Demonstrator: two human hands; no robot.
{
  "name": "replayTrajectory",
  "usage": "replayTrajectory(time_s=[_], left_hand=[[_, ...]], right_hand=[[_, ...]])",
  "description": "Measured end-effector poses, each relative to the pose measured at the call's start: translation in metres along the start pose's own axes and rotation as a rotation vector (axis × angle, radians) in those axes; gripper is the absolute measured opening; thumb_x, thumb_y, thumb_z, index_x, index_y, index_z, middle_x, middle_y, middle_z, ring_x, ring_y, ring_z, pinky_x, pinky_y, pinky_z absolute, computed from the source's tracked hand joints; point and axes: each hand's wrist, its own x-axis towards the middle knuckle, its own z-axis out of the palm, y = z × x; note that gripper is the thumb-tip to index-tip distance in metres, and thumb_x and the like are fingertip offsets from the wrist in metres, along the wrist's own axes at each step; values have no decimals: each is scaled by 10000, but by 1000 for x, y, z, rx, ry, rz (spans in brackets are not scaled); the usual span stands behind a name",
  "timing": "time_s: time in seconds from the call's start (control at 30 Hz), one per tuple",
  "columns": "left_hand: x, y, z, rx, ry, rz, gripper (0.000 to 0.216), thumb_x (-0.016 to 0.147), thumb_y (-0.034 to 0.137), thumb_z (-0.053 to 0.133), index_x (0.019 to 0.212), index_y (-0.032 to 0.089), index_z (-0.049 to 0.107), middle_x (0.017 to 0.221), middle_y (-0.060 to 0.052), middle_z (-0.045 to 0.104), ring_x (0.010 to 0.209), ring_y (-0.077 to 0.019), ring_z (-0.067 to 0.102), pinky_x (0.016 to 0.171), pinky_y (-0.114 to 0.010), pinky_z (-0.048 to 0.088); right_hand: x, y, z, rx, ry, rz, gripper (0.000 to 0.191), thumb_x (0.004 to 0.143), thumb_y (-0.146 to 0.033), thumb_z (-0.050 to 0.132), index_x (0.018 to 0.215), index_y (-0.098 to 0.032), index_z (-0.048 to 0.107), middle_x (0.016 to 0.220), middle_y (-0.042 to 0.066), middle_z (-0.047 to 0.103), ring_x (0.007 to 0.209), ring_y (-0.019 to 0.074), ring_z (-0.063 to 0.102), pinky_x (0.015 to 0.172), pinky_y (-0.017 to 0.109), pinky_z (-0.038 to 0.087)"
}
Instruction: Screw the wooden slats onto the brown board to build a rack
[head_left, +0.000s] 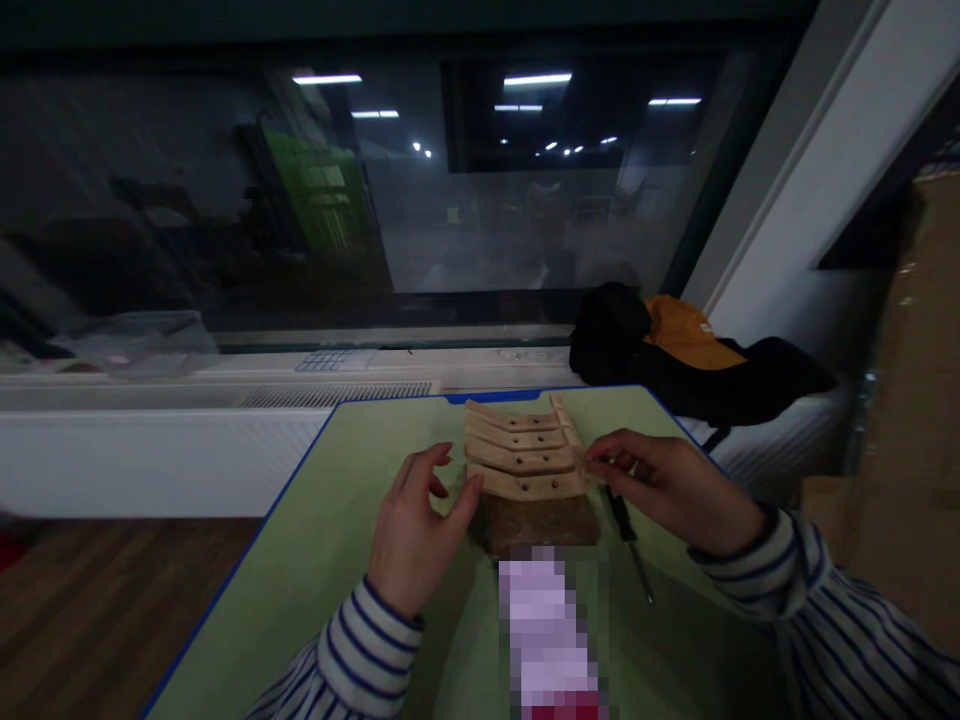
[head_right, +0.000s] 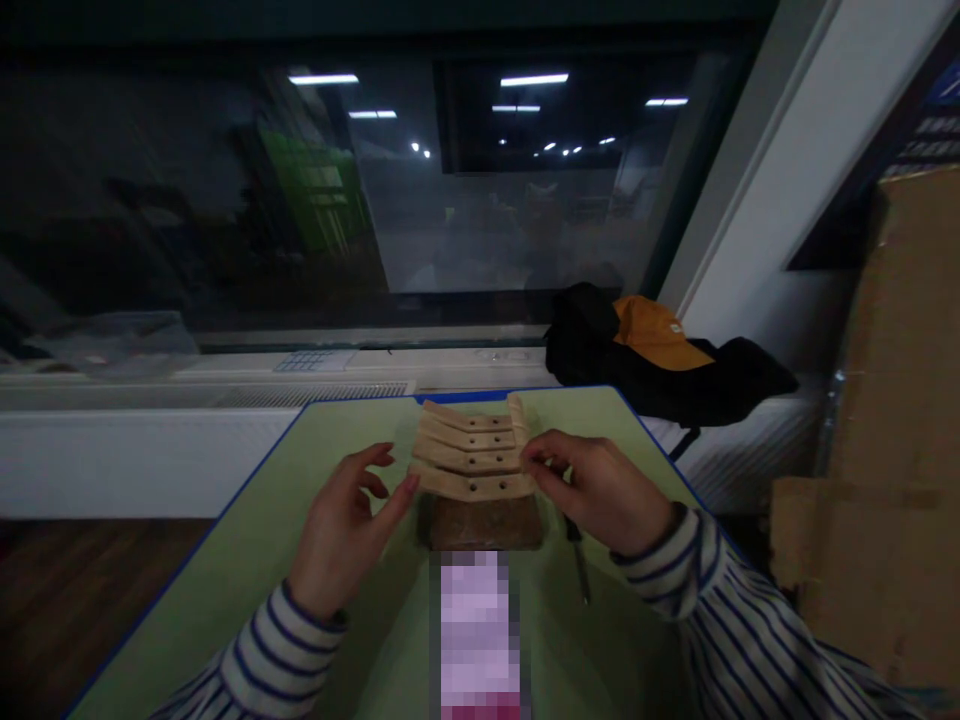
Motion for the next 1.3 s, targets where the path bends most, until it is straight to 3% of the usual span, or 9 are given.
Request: replayTrajectory(time_s=[0.23, 0.53, 0.67, 0.83, 1.1, 1.3], left_hand=[[-8, -9, 14, -267, -20, -119, 407, 788, 377, 614, 1138, 208, 491, 960, -50, 587, 636, -124, 575, 448, -209, 472], [-16, -12, 20, -319, -27, -190, 405, 771, 369, 639, 1125, 214, 515, 793, -24, 585, 588, -121, 559, 322, -132, 392], [-18, -13, 20, -318, 16, -149, 374, 774, 325, 651, 1120, 239, 537, 876, -29, 611, 663, -119, 573, 432, -150, 479], [-22, -14, 21, -332, 2, -130, 363, 800, 267, 637, 1150, 288, 542, 1058, -22, 624, 774, -118, 597, 628, -200, 544], [-25, -16, 19, -284, -1, -143, 333, 801, 281, 627, 1130, 263, 578, 1047, -36, 667, 847, -179, 650, 659, -259, 569], [-21, -12, 18, -234, 10, -111, 286, 811, 306, 599, 1097, 309, 589, 959, -1, 696, 774, -167, 666, 626, -256, 578]], right_hand=[[15, 2, -9, -63, -97, -83, 160, 831, -211, 510, 916, -218, 646, 772, -3, 675, 598, 93, 593, 516, 189, 434], [37, -10, -8, -130, -182, -177, 179, 821, -183, 501, 927, -225, 640, 779, -11, 681, 650, 109, 620, 591, 218, 451], [39, -7, -4, -105, -250, -210, 205, 842, -183, 469, 935, -237, 644, 897, -3, 689, 804, 131, 634, 726, 249, 461], [37, -6, -1, -156, -252, -232, 189, 859, -216, 465, 943, -250, 631, 895, -15, 687, 809, 140, 631, 737, 272, 462], [35, -12, -1, -266, -220, -259, 116, 856, -240, 499, 839, -254, 614, 782, -4, 658, 776, 166, 598, 716, 329, 422], [34, -14, -1, -326, -235, -281, 111, 862, -269, 510, 822, -270, 613, 785, 0, 669, 797, 192, 580, 756, 379, 401]])
